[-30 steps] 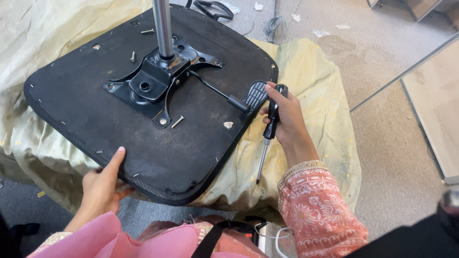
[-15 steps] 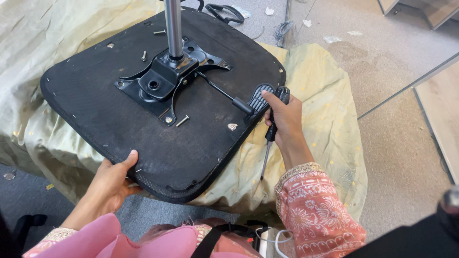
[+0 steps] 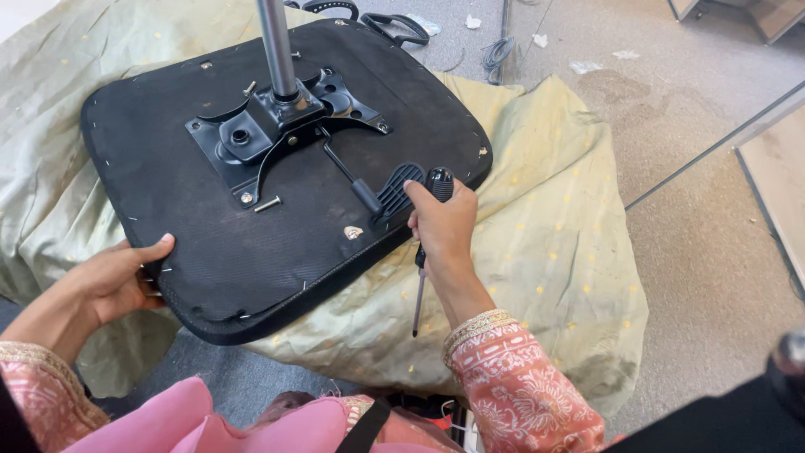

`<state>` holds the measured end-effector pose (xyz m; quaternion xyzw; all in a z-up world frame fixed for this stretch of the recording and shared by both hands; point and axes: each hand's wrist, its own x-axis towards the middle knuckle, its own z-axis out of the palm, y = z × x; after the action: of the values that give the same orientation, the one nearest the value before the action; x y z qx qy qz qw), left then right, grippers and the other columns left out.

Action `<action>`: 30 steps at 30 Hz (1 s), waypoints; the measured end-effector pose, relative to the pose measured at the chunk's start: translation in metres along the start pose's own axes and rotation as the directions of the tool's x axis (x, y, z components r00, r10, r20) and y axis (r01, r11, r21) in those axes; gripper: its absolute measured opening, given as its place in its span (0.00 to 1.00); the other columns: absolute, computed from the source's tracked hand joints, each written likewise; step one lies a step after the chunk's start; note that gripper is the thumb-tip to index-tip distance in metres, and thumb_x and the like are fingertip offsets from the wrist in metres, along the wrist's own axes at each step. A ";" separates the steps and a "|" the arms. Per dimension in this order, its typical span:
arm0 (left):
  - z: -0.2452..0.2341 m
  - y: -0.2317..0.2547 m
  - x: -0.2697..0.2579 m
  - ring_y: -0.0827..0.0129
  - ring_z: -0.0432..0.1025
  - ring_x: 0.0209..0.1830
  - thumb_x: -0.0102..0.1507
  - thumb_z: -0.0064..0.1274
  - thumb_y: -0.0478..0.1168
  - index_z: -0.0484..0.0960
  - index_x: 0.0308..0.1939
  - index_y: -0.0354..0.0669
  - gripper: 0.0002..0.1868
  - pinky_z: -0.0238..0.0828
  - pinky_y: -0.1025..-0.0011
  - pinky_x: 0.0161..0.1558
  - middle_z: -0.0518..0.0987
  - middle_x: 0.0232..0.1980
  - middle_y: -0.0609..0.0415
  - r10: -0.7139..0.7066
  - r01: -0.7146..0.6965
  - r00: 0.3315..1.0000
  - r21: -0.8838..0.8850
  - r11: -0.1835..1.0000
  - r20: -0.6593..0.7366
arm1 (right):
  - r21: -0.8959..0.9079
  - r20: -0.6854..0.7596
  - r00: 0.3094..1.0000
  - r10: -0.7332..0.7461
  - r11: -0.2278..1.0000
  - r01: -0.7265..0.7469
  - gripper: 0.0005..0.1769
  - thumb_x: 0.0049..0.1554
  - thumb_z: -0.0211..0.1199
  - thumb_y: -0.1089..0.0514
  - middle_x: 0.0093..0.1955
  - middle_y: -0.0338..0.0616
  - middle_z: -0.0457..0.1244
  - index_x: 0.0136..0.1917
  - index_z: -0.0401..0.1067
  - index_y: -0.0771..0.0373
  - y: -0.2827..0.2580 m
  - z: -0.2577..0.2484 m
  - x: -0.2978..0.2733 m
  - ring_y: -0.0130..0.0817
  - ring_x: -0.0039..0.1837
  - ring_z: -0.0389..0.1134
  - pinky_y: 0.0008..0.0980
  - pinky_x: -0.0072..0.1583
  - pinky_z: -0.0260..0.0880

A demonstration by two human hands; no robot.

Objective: The person assembles an office chair seat, aligning the metal mounting plate on the underside of the seat cushion and driving screws into it with a screwdriver, picking up screws one at a time and tightening them by hand.

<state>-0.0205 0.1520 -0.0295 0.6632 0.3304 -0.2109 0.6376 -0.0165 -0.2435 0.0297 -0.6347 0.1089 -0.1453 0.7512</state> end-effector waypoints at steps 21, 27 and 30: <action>-0.025 0.002 0.022 0.55 0.68 0.66 0.69 0.48 0.52 0.65 0.74 0.40 0.33 0.64 0.48 0.65 0.73 0.69 0.46 0.108 -0.117 0.971 -0.030 0.993 -0.212 | -0.238 0.038 0.998 -0.043 0.970 0.051 0.12 0.54 0.67 0.60 0.25 0.35 0.62 0.32 0.70 0.65 -0.013 0.021 -0.049 0.21 0.26 0.62 0.26 0.31 0.63; -0.020 -0.004 0.031 0.58 0.70 0.63 0.70 0.49 0.52 0.72 0.69 0.41 0.27 0.65 0.52 0.62 0.75 0.68 0.48 0.194 -0.211 0.916 -0.012 0.977 -0.350 | -0.315 0.085 0.996 -0.031 0.947 0.056 0.11 0.54 0.69 0.58 0.26 0.35 0.64 0.34 0.73 0.65 -0.015 0.019 -0.051 0.22 0.26 0.62 0.26 0.31 0.63; -0.014 -0.001 0.030 0.54 0.70 0.64 0.70 0.51 0.52 0.72 0.67 0.38 0.27 0.66 0.53 0.62 0.74 0.68 0.43 0.203 -0.202 0.893 0.046 0.978 -0.400 | -0.346 0.127 0.992 -0.017 0.936 0.060 0.11 0.53 0.69 0.57 0.26 0.35 0.66 0.35 0.74 0.65 -0.018 0.011 -0.046 0.20 0.27 0.64 0.25 0.32 0.65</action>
<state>-0.0030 0.1712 -0.0497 0.7242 0.3833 -0.0027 0.5733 -0.0568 -0.2196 0.0488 -0.7676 0.0745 -0.0993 0.6289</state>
